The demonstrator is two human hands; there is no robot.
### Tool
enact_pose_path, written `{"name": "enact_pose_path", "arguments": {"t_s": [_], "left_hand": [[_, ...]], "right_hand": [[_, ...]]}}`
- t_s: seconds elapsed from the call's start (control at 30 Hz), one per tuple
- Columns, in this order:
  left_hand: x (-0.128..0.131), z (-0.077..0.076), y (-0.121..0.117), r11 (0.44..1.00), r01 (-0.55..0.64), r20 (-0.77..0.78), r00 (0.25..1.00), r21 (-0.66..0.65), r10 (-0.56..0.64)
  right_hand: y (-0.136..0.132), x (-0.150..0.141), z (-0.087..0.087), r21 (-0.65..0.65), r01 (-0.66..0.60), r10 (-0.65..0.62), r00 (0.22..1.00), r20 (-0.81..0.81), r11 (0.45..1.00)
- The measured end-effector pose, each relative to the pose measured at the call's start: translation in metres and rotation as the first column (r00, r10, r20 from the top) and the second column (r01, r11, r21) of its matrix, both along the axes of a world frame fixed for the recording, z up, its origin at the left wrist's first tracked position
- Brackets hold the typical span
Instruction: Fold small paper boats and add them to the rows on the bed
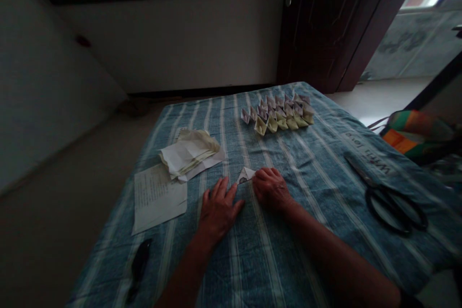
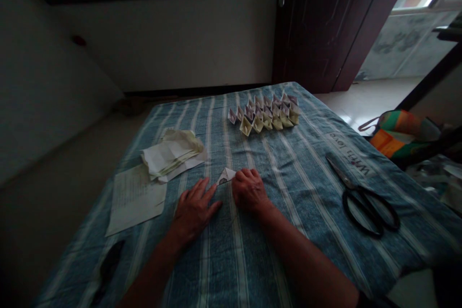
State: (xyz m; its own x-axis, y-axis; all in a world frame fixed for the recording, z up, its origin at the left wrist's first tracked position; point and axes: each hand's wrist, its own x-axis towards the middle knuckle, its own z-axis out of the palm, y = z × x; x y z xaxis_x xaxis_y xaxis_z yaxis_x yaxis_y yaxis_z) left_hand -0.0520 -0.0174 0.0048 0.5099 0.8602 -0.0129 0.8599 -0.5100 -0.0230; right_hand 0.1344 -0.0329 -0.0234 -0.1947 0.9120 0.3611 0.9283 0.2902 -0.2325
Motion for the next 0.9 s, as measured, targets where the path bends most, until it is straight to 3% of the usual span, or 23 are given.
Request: {"name": "enact_pose_path", "arguments": {"t_s": [0.3,0.63,0.9], "left_hand": [[0.000,0.005,0.002,1.000,0.005,0.014,1.000,-0.008,-0.004],[-0.003,-0.003,0.004,0.999,0.033,0.082,0.996,0.042,-0.037],[0.004,0.014,0.010,0.999,0.020,0.020,1.000,-0.047,-0.019]], "right_hand": [[0.002,0.000,-0.002,0.010,0.004,-0.004,1.000,-0.012,1.000],[0.002,0.000,-0.002,0.011,0.004,-0.004,1.000,-0.001,1.000],[0.003,0.000,-0.003,0.015,0.013,-0.013,1.000,0.004,1.000]]}}
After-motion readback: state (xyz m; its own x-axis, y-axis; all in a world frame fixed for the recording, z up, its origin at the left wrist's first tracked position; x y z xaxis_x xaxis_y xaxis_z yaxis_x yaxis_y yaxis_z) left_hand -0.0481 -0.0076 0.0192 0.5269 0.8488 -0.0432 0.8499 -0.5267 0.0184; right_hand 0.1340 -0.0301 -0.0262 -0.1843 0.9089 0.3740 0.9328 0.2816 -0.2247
